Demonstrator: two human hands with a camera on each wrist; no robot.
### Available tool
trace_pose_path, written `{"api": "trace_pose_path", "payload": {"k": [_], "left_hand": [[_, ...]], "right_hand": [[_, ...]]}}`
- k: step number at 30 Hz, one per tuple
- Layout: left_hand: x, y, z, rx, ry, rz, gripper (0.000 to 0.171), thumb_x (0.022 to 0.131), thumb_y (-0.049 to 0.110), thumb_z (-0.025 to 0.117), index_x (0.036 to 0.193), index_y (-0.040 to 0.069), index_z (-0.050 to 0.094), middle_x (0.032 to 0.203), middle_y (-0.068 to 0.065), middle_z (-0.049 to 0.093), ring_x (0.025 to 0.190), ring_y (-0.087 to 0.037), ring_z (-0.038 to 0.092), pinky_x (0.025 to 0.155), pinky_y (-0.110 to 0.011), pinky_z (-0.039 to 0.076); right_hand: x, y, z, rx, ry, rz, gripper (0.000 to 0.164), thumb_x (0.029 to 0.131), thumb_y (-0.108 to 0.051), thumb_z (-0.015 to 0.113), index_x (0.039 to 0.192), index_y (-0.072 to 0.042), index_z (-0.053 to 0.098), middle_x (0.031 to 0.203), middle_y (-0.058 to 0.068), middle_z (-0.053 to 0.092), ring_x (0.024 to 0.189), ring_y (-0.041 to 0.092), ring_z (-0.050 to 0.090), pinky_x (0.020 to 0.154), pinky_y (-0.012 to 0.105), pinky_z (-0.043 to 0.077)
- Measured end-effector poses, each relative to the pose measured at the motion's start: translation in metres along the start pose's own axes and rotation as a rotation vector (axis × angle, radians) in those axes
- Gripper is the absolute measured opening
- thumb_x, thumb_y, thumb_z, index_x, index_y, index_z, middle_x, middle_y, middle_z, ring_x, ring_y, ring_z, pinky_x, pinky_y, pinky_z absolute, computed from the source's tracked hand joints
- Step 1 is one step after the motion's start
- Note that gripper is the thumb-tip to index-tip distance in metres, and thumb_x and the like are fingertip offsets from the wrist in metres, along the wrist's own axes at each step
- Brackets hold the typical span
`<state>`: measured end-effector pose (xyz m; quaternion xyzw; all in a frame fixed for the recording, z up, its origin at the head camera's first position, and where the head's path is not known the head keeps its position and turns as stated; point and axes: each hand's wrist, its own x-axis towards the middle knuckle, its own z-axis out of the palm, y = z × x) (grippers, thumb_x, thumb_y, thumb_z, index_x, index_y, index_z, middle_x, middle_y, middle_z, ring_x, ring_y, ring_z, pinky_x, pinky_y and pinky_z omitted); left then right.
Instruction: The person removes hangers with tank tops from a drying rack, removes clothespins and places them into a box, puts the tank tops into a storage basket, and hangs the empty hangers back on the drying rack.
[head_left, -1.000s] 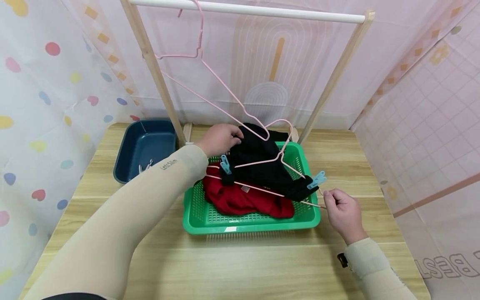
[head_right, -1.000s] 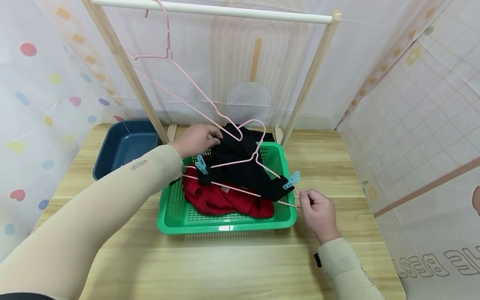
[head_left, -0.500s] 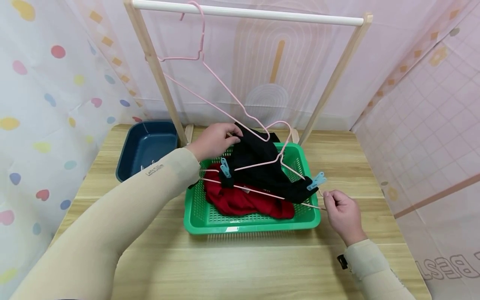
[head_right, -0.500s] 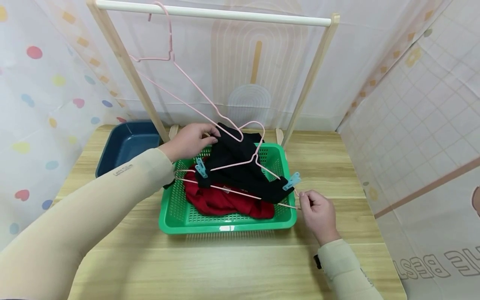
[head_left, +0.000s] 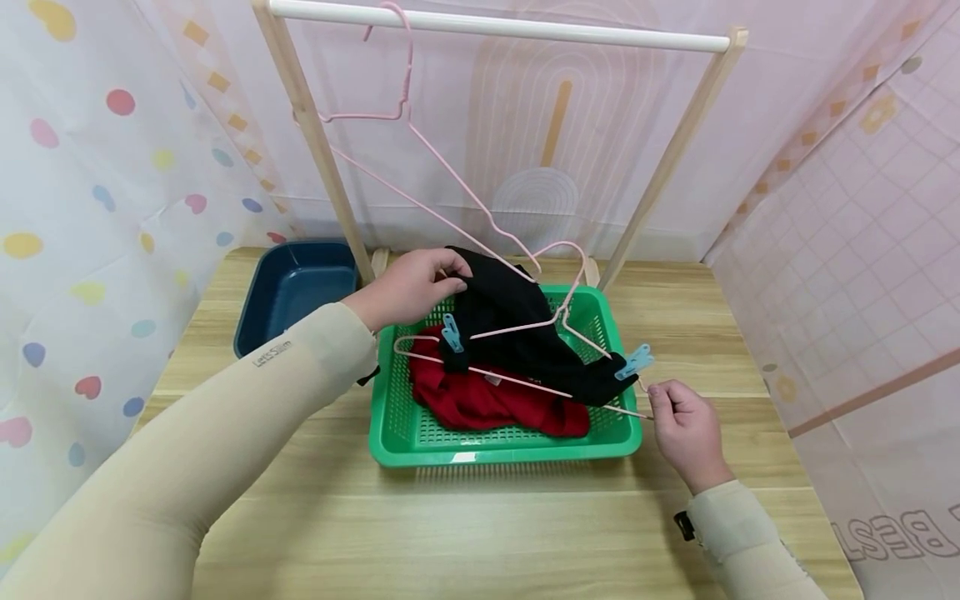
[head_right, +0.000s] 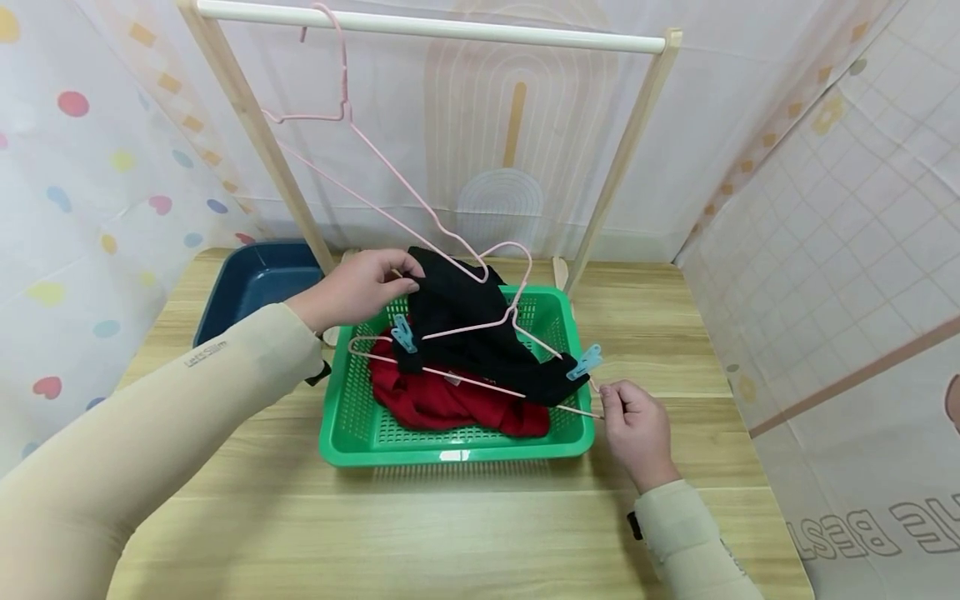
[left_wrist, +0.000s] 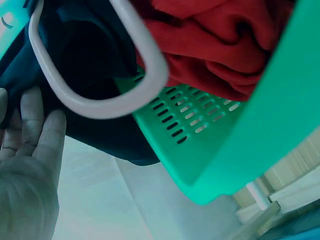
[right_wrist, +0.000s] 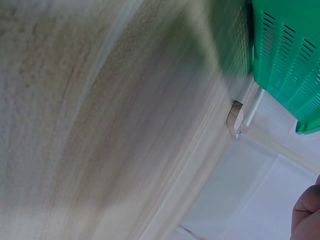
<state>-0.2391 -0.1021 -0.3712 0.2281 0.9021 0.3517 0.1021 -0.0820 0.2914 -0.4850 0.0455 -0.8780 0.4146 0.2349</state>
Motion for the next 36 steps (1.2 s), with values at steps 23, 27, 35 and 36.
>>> {"api": "trace_pose_path", "payload": {"k": [23, 27, 35, 36], "left_hand": [[-0.012, -0.012, -0.007, 0.103, -0.127, -0.060, 0.025, 0.107, 0.037, 0.062, 0.107, 0.015, 0.073, 0.093, -0.011, 0.067, 0.079, -0.024, 0.059, 0.075, -0.040, 0.050], [-0.003, -0.014, -0.005, 0.127, -0.076, -0.111, 0.045, 0.105, 0.042, 0.065, 0.136, 0.010, 0.063, 0.136, -0.016, 0.063, 0.122, -0.032, 0.060, 0.105, -0.051, 0.050], [0.014, -0.027, 0.001, 0.245, -0.199, -0.207, 0.085, 0.103, 0.054, 0.063, 0.169, 0.017, 0.024, 0.173, -0.014, 0.027, 0.157, -0.038, 0.034, 0.127, -0.057, 0.031], [0.015, -0.028, 0.001, 0.252, -0.213, -0.208, 0.086, 0.103, 0.054, 0.063, 0.169, 0.018, 0.023, 0.174, -0.014, 0.027, 0.157, -0.038, 0.035, 0.126, -0.057, 0.031]], "right_hand": [[0.001, -0.004, -0.001, -0.005, 0.016, -0.003, 0.025, 0.100, 0.002, 0.065, 0.076, -0.005, 0.069, 0.060, -0.003, 0.051, 0.054, 0.000, 0.040, 0.047, 0.018, 0.033], [0.000, -0.005, 0.000, 0.007, 0.017, -0.007, 0.025, 0.100, 0.002, 0.065, 0.077, -0.004, 0.069, 0.061, -0.001, 0.054, 0.054, 0.000, 0.041, 0.048, 0.017, 0.034], [-0.001, -0.004, 0.000, 0.011, 0.016, -0.020, 0.024, 0.101, 0.003, 0.064, 0.078, -0.002, 0.070, 0.064, 0.003, 0.060, 0.056, 0.000, 0.044, 0.050, 0.016, 0.037], [-0.001, -0.004, 0.000, 0.010, 0.016, -0.022, 0.024, 0.101, 0.003, 0.064, 0.078, -0.002, 0.070, 0.064, 0.002, 0.060, 0.056, 0.000, 0.044, 0.050, 0.016, 0.037]]}}
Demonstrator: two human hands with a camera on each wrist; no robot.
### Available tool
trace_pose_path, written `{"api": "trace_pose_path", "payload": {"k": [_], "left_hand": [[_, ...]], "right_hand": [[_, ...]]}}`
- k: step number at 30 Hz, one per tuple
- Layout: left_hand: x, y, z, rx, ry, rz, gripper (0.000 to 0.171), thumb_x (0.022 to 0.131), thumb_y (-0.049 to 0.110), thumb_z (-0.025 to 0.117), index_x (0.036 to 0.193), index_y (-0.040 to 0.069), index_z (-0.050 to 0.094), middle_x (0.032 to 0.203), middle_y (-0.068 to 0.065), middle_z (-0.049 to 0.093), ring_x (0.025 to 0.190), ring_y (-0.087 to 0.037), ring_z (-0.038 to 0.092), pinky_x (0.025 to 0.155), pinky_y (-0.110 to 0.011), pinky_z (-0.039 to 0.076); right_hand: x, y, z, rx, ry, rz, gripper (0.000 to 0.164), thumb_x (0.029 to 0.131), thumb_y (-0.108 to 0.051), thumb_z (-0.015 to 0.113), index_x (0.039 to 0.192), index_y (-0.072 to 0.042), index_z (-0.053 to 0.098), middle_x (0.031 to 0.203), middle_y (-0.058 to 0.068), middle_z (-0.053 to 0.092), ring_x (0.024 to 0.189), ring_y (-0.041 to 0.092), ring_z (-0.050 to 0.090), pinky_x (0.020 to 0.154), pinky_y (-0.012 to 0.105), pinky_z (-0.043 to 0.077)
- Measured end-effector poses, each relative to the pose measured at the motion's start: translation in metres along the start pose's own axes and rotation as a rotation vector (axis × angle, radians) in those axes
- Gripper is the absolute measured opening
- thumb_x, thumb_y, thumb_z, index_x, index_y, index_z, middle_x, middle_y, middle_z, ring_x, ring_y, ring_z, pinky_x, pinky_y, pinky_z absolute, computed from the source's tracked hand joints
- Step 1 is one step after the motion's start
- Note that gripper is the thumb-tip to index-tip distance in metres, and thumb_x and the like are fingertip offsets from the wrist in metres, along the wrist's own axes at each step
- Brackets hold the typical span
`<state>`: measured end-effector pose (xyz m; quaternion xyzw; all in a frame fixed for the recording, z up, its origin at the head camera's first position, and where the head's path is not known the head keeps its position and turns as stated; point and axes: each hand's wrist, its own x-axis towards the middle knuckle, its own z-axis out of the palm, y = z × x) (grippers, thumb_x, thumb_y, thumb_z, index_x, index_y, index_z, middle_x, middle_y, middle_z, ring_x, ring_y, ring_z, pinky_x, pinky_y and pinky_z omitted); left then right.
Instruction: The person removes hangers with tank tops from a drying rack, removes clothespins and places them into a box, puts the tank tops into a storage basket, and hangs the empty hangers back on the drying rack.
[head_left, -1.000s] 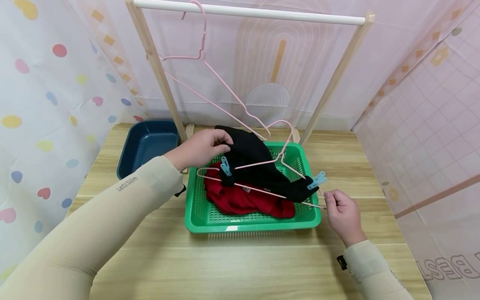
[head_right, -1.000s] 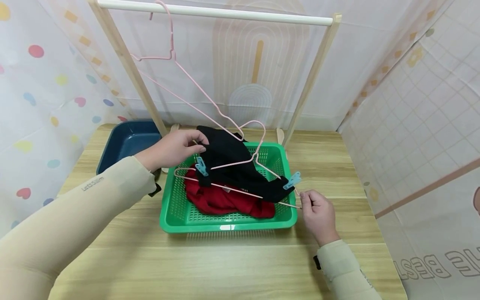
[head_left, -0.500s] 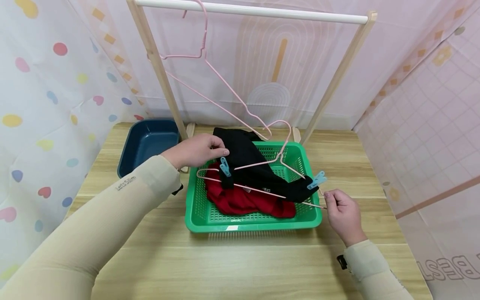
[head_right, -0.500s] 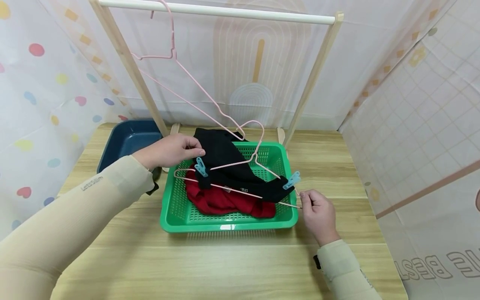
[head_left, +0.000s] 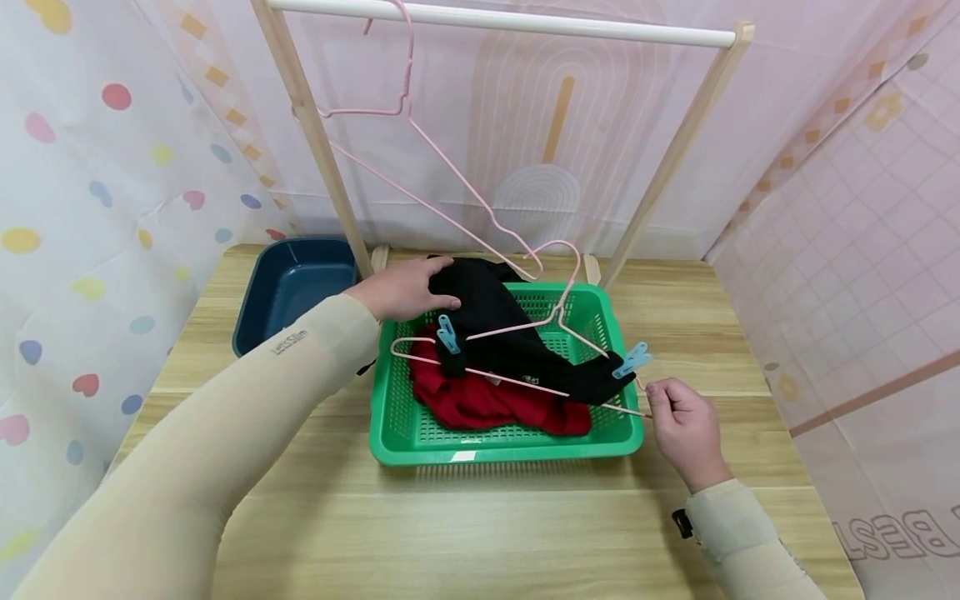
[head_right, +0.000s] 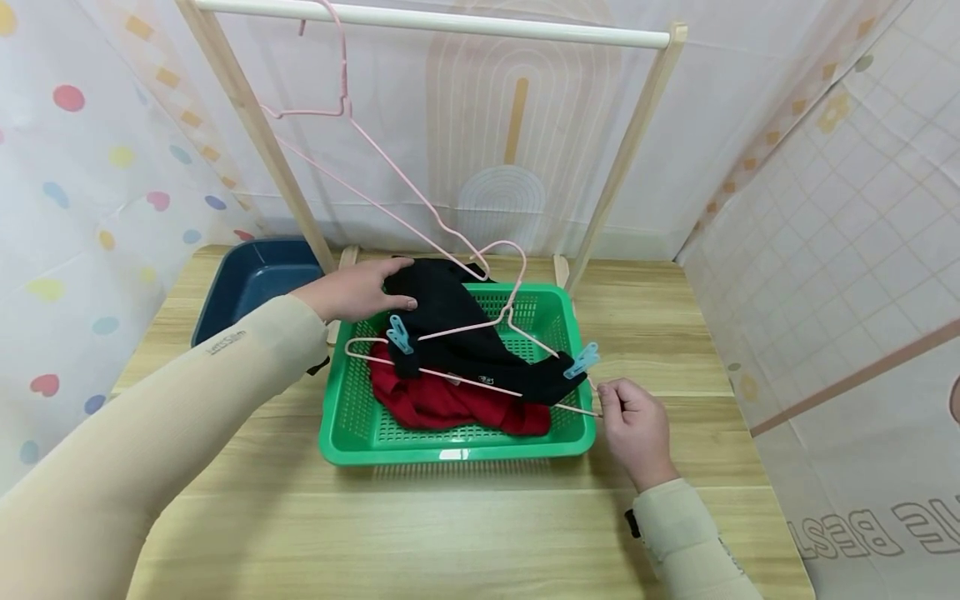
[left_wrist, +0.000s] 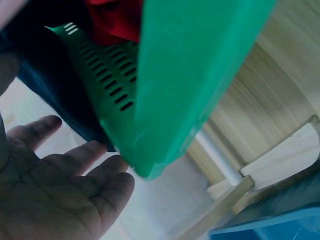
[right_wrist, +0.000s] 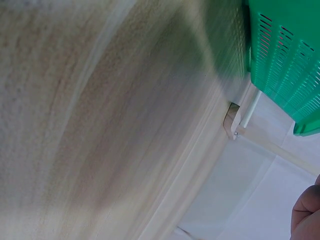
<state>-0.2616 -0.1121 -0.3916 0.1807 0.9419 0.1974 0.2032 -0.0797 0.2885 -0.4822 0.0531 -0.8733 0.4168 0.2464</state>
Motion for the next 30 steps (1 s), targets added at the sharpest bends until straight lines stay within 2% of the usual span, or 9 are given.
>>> {"api": "trace_pose_path", "payload": {"k": [6, 10, 14, 18, 24, 30], "left_hand": [[0.012, -0.001, 0.003, 0.042, -0.044, 0.006, 0.080, 0.104, 0.049, 0.062, 0.169, 0.020, 0.025, 0.173, -0.012, 0.030, 0.157, -0.036, 0.035, 0.127, -0.054, 0.031], [0.017, -0.001, 0.004, 0.065, -0.039, 0.029, 0.076, 0.105, 0.044, 0.063, 0.168, 0.018, 0.029, 0.172, -0.013, 0.032, 0.157, -0.036, 0.034, 0.128, -0.053, 0.031], [0.016, 0.000, 0.004, 0.087, -0.022, 0.038, 0.067, 0.106, 0.035, 0.064, 0.164, 0.015, 0.038, 0.167, -0.016, 0.040, 0.153, -0.037, 0.041, 0.125, -0.053, 0.035], [0.014, 0.001, 0.003, 0.118, 0.015, 0.045, 0.054, 0.106, 0.024, 0.063, 0.157, 0.011, 0.049, 0.160, -0.019, 0.050, 0.146, -0.038, 0.050, 0.121, -0.054, 0.041], [0.015, -0.003, 0.005, 0.178, 0.118, 0.065, 0.042, 0.104, 0.015, 0.064, 0.146, 0.010, 0.062, 0.145, -0.017, 0.064, 0.135, -0.038, 0.060, 0.116, -0.053, 0.046], [0.016, -0.004, 0.004, 0.215, 0.222, 0.098, 0.024, 0.102, 0.013, 0.066, 0.124, 0.008, 0.077, 0.122, -0.012, 0.077, 0.117, -0.032, 0.069, 0.107, -0.050, 0.054]], "right_hand": [[-0.001, 0.000, -0.001, -0.008, 0.008, -0.017, 0.024, 0.100, 0.004, 0.065, 0.077, -0.003, 0.070, 0.062, 0.001, 0.057, 0.055, -0.001, 0.043, 0.049, 0.017, 0.036], [-0.001, 0.000, -0.001, -0.016, 0.011, -0.024, 0.023, 0.099, 0.004, 0.065, 0.077, -0.002, 0.070, 0.062, 0.001, 0.058, 0.055, -0.001, 0.042, 0.049, 0.017, 0.035], [-0.002, -0.001, -0.002, -0.016, 0.014, -0.022, 0.022, 0.099, 0.004, 0.065, 0.078, 0.000, 0.070, 0.061, 0.001, 0.056, 0.056, -0.001, 0.042, 0.050, 0.017, 0.036], [-0.003, -0.002, -0.002, -0.013, 0.020, -0.028, 0.021, 0.099, 0.005, 0.065, 0.079, -0.001, 0.071, 0.061, -0.001, 0.054, 0.055, -0.001, 0.042, 0.050, 0.017, 0.036], [-0.003, -0.002, -0.002, -0.017, 0.016, -0.032, 0.021, 0.099, 0.004, 0.065, 0.080, 0.000, 0.072, 0.061, 0.000, 0.055, 0.055, -0.001, 0.042, 0.050, 0.017, 0.036], [-0.003, -0.003, -0.001, -0.019, 0.013, -0.026, 0.020, 0.099, 0.004, 0.065, 0.080, 0.001, 0.072, 0.062, 0.001, 0.056, 0.056, -0.001, 0.043, 0.052, 0.016, 0.037]]}}
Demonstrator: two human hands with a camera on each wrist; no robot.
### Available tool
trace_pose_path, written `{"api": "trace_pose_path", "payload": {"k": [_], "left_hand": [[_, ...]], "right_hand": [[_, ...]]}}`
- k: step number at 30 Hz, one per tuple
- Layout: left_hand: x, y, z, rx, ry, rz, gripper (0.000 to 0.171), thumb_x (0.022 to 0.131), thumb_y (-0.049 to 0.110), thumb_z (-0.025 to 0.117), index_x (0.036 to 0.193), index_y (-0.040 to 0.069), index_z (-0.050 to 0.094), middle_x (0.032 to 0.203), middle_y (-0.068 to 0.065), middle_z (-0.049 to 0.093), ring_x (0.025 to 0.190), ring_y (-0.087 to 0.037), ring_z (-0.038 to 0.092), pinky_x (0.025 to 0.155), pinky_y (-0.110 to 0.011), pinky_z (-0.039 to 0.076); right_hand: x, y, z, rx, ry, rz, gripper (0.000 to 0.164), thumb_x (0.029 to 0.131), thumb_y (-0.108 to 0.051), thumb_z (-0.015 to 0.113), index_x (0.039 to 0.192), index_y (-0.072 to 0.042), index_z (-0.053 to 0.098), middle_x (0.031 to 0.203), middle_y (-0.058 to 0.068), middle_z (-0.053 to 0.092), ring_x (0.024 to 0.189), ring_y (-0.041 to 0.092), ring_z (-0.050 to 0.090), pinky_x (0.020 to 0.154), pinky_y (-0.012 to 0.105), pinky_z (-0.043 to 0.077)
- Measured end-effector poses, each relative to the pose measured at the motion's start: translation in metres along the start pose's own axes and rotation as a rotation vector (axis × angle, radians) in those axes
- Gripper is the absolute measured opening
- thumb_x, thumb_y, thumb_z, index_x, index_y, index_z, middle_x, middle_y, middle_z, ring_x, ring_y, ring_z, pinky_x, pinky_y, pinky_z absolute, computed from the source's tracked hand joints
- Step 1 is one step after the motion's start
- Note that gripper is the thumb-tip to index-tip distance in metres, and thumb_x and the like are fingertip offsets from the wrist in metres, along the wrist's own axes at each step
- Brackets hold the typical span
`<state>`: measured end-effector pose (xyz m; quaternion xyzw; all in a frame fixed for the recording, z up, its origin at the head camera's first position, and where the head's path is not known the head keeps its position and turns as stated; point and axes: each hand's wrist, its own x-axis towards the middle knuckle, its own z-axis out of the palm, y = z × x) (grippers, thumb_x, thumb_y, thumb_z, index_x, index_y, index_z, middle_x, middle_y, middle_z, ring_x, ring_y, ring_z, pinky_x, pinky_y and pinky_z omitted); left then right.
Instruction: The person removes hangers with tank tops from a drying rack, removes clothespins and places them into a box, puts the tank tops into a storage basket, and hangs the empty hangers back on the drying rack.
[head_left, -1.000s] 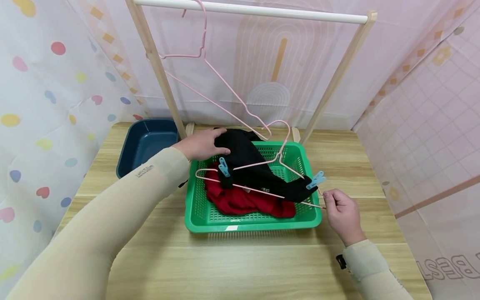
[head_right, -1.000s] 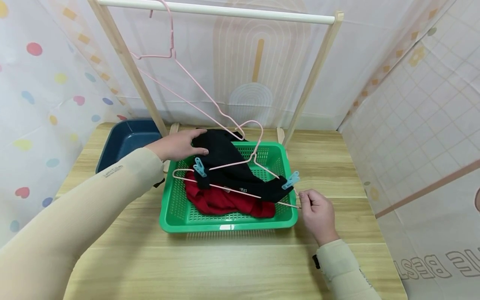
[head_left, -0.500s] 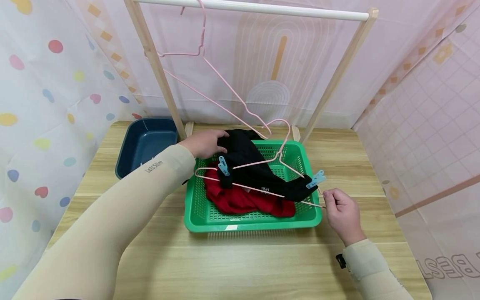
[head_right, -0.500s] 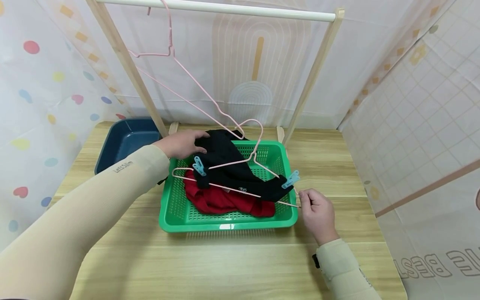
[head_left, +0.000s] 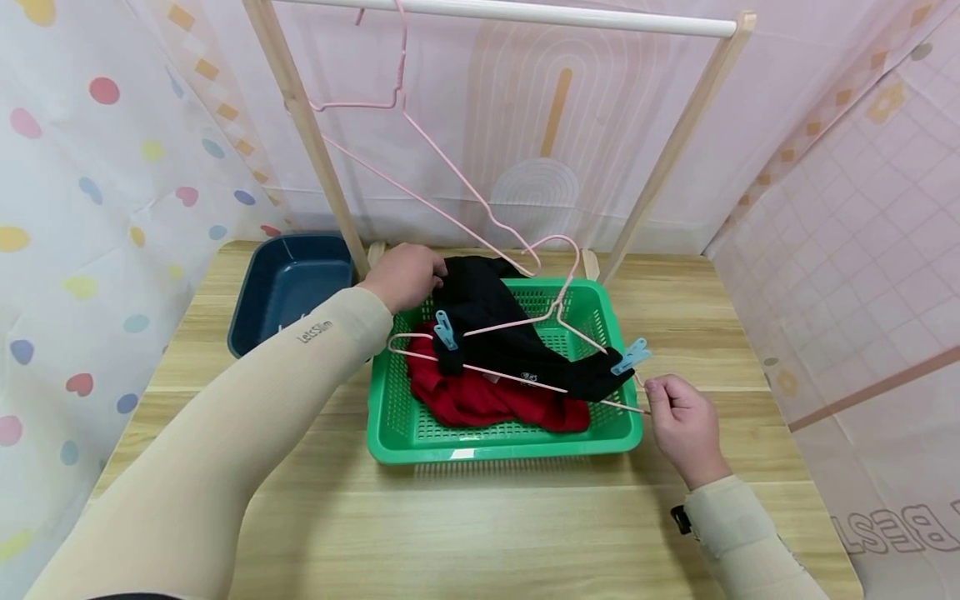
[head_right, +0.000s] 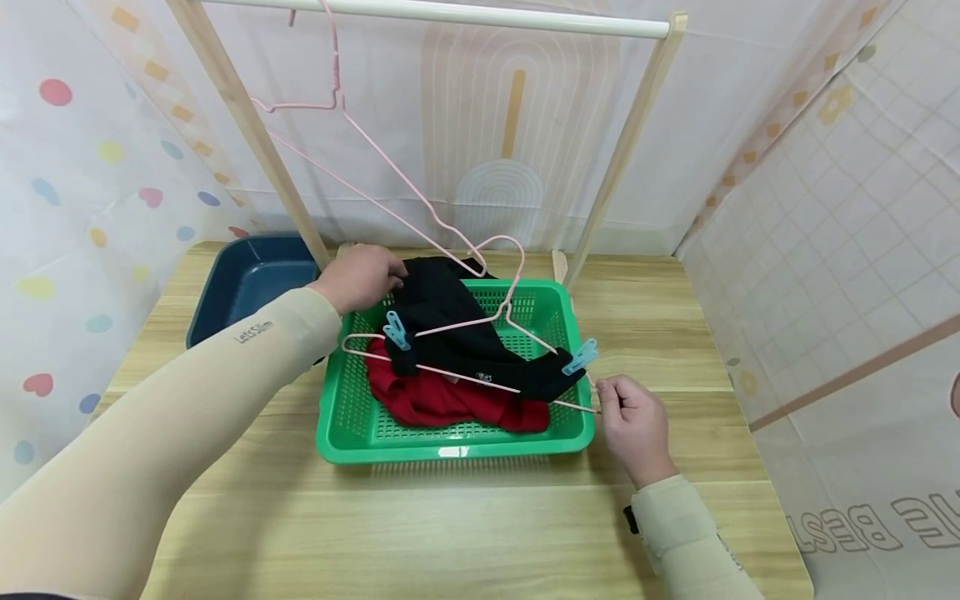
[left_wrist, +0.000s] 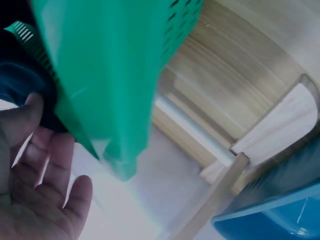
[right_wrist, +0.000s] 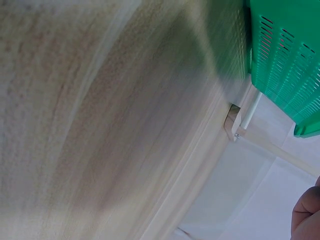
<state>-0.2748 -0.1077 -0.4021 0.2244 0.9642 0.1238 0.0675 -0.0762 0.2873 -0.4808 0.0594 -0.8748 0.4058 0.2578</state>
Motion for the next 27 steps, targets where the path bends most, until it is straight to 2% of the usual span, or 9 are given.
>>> {"api": "trace_pose_path", "payload": {"k": [4, 10, 13, 20, 27], "left_hand": [[-0.001, 0.001, -0.002, -0.034, 0.015, -0.014, 0.020, 0.104, 0.015, 0.065, 0.118, 0.009, 0.078, 0.118, -0.011, 0.076, 0.111, -0.030, 0.069, 0.103, -0.050, 0.055], [-0.005, 0.003, -0.008, -0.182, 0.005, -0.016, 0.025, 0.109, 0.019, 0.057, 0.129, 0.008, 0.067, 0.130, -0.015, 0.068, 0.116, -0.031, 0.064, 0.108, -0.052, 0.051], [-0.010, 0.005, -0.013, -0.253, -0.002, -0.007, 0.027, 0.112, 0.021, 0.051, 0.135, 0.009, 0.060, 0.133, -0.015, 0.065, 0.113, -0.030, 0.062, 0.105, -0.051, 0.050], [-0.025, 0.012, -0.023, -0.368, 0.033, 0.041, 0.019, 0.114, 0.021, 0.044, 0.127, 0.011, 0.054, 0.108, -0.013, 0.059, 0.092, -0.030, 0.055, 0.087, -0.044, 0.044], [-0.039, 0.023, -0.027, -0.445, 0.067, 0.075, 0.015, 0.114, 0.019, 0.046, 0.124, 0.013, 0.055, 0.099, -0.010, 0.056, 0.080, -0.028, 0.050, 0.079, -0.042, 0.043]], "right_hand": [[0.000, 0.001, 0.001, -0.005, 0.000, -0.004, 0.020, 0.099, 0.004, 0.065, 0.080, 0.002, 0.072, 0.061, 0.001, 0.056, 0.056, -0.001, 0.043, 0.052, 0.016, 0.037], [0.000, 0.001, 0.003, 0.002, -0.003, -0.008, 0.019, 0.099, 0.004, 0.065, 0.082, 0.003, 0.072, 0.062, 0.001, 0.057, 0.056, -0.001, 0.043, 0.052, 0.016, 0.038], [0.000, 0.001, 0.004, 0.000, -0.004, -0.008, 0.019, 0.099, 0.004, 0.065, 0.082, 0.001, 0.072, 0.062, 0.001, 0.058, 0.056, -0.001, 0.044, 0.052, 0.016, 0.038], [0.001, 0.001, 0.005, -0.008, -0.001, -0.010, 0.018, 0.099, 0.004, 0.065, 0.082, 0.002, 0.073, 0.063, 0.002, 0.059, 0.057, -0.001, 0.044, 0.051, 0.016, 0.038], [0.002, 0.002, 0.005, -0.021, 0.001, -0.007, 0.017, 0.099, 0.004, 0.066, 0.083, 0.003, 0.073, 0.065, 0.005, 0.062, 0.058, -0.002, 0.045, 0.053, 0.016, 0.039]]}}
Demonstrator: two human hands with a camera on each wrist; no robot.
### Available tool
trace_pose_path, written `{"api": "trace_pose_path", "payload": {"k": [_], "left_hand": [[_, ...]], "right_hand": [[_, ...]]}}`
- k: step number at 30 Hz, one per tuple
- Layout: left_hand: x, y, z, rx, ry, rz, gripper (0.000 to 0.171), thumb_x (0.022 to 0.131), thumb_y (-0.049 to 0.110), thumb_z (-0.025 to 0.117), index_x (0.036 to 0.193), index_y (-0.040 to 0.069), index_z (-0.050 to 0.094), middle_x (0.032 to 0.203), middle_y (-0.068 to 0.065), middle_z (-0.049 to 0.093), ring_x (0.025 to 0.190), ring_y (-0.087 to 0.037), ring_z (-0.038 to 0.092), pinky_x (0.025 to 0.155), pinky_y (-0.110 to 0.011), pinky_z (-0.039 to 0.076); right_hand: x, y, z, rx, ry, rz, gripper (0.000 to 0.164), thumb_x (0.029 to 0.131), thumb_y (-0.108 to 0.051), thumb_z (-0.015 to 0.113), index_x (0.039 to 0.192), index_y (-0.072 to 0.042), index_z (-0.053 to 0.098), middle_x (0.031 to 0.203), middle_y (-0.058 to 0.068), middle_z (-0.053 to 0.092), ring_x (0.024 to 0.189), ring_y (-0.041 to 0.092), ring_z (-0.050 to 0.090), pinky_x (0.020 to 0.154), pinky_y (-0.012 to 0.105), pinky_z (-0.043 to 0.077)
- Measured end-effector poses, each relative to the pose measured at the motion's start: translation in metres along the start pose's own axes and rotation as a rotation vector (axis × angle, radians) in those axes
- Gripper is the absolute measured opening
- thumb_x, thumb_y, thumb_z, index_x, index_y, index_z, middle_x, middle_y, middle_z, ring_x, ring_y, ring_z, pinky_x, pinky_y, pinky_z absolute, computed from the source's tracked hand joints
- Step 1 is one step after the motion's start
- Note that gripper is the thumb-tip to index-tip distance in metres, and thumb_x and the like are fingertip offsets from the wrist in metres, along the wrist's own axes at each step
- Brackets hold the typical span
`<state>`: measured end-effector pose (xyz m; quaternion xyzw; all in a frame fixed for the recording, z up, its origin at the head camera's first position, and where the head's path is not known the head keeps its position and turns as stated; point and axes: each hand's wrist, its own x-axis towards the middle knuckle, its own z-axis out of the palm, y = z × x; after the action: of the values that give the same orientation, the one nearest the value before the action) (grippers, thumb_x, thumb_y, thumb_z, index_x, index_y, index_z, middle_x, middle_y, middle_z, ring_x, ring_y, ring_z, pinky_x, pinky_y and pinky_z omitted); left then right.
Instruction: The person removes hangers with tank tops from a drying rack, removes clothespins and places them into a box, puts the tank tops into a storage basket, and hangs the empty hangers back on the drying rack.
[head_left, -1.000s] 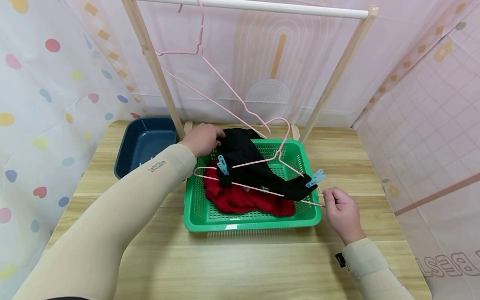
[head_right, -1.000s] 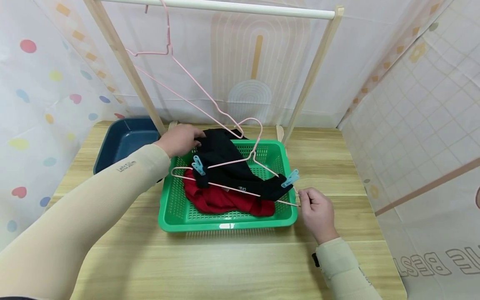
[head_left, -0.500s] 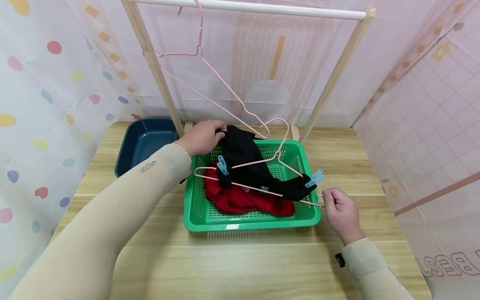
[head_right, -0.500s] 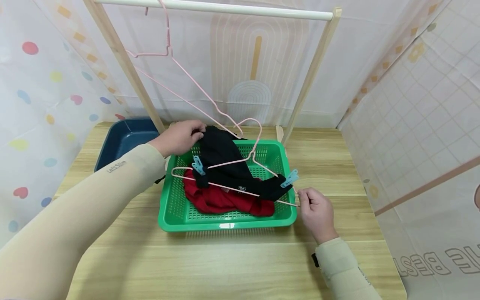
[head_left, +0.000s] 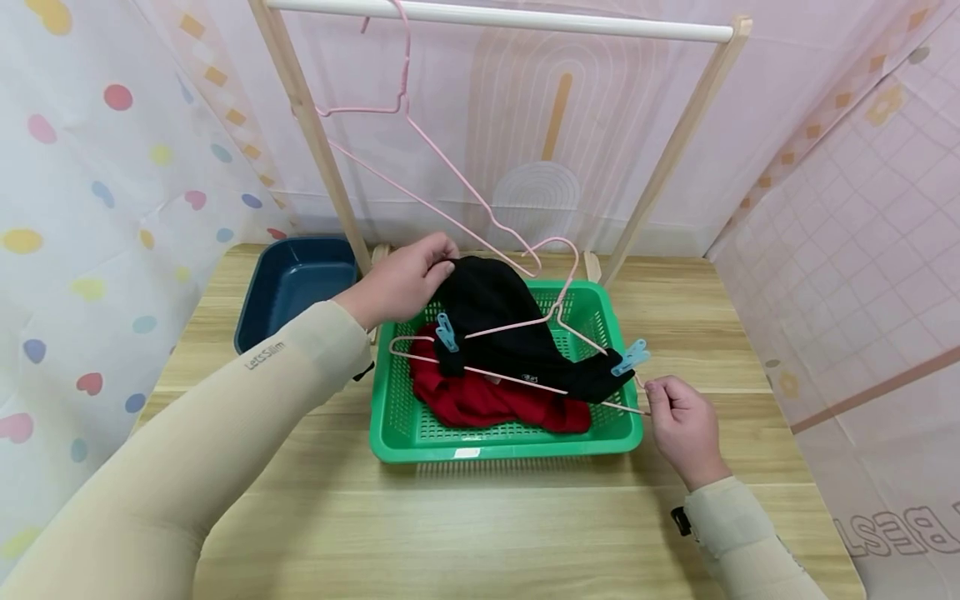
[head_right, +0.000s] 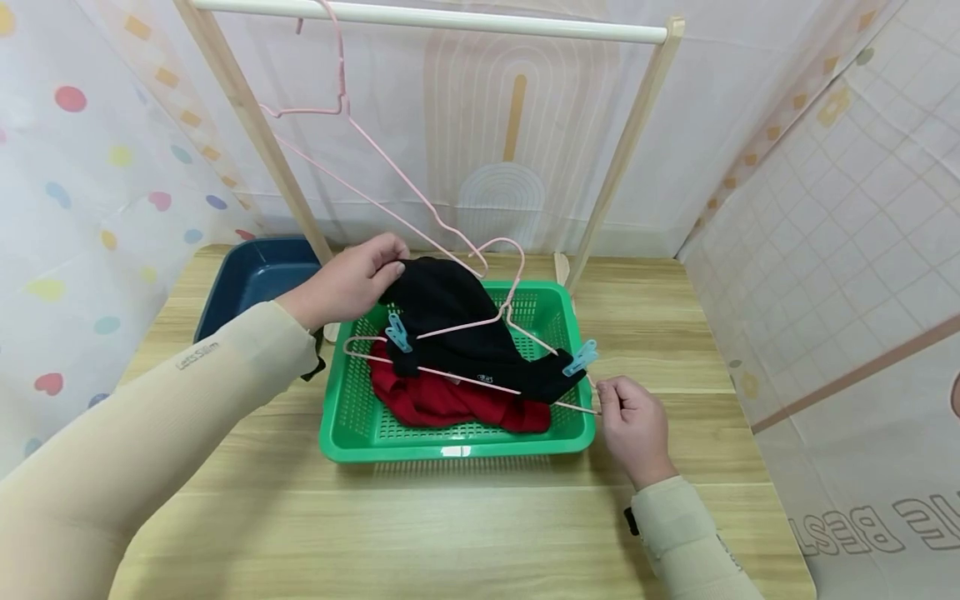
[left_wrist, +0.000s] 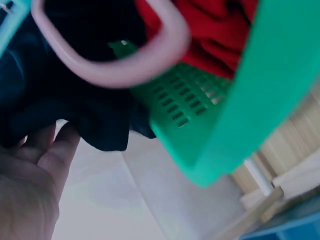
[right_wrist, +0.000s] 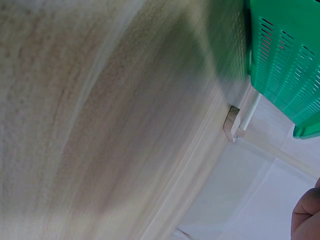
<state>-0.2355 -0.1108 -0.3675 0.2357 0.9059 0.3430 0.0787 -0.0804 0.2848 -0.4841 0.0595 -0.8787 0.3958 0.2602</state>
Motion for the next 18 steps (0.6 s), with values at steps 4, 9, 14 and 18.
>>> {"api": "trace_pose_path", "payload": {"k": [4, 9, 14, 18], "left_hand": [[-0.005, 0.005, 0.003, -0.040, -0.022, 0.006, 0.015, 0.114, 0.019, 0.047, 0.123, 0.013, 0.056, 0.095, -0.010, 0.054, 0.077, -0.027, 0.049, 0.079, -0.042, 0.043], [-0.008, 0.004, 0.004, -0.042, -0.097, -0.038, 0.017, 0.114, 0.020, 0.047, 0.125, 0.011, 0.057, 0.090, -0.007, 0.052, 0.077, -0.025, 0.049, 0.081, -0.040, 0.044], [-0.009, -0.002, 0.004, 0.017, -0.125, -0.093, 0.024, 0.113, 0.029, 0.050, 0.126, 0.014, 0.063, 0.090, -0.006, 0.059, 0.079, -0.024, 0.055, 0.081, -0.040, 0.047], [-0.005, -0.009, 0.005, 0.081, -0.105, -0.138, 0.037, 0.110, 0.040, 0.054, 0.137, 0.015, 0.062, 0.127, -0.009, 0.065, 0.111, -0.027, 0.063, 0.100, -0.048, 0.052]], "right_hand": [[0.000, 0.001, 0.000, -0.002, -0.001, 0.007, 0.018, 0.099, 0.003, 0.065, 0.083, 0.002, 0.073, 0.065, 0.005, 0.062, 0.058, -0.002, 0.045, 0.053, 0.015, 0.039], [0.000, 0.000, 0.000, 0.001, -0.003, 0.009, 0.018, 0.100, 0.002, 0.066, 0.083, 0.000, 0.073, 0.065, 0.003, 0.062, 0.058, -0.002, 0.045, 0.052, 0.015, 0.039], [0.000, 0.000, -0.001, 0.001, -0.001, 0.004, 0.018, 0.099, 0.002, 0.066, 0.083, -0.001, 0.074, 0.065, 0.002, 0.062, 0.058, -0.002, 0.045, 0.052, 0.015, 0.038], [0.000, -0.001, -0.002, -0.001, -0.001, 0.006, 0.019, 0.099, 0.002, 0.066, 0.083, -0.001, 0.073, 0.065, 0.002, 0.062, 0.057, -0.002, 0.045, 0.051, 0.015, 0.038]]}}
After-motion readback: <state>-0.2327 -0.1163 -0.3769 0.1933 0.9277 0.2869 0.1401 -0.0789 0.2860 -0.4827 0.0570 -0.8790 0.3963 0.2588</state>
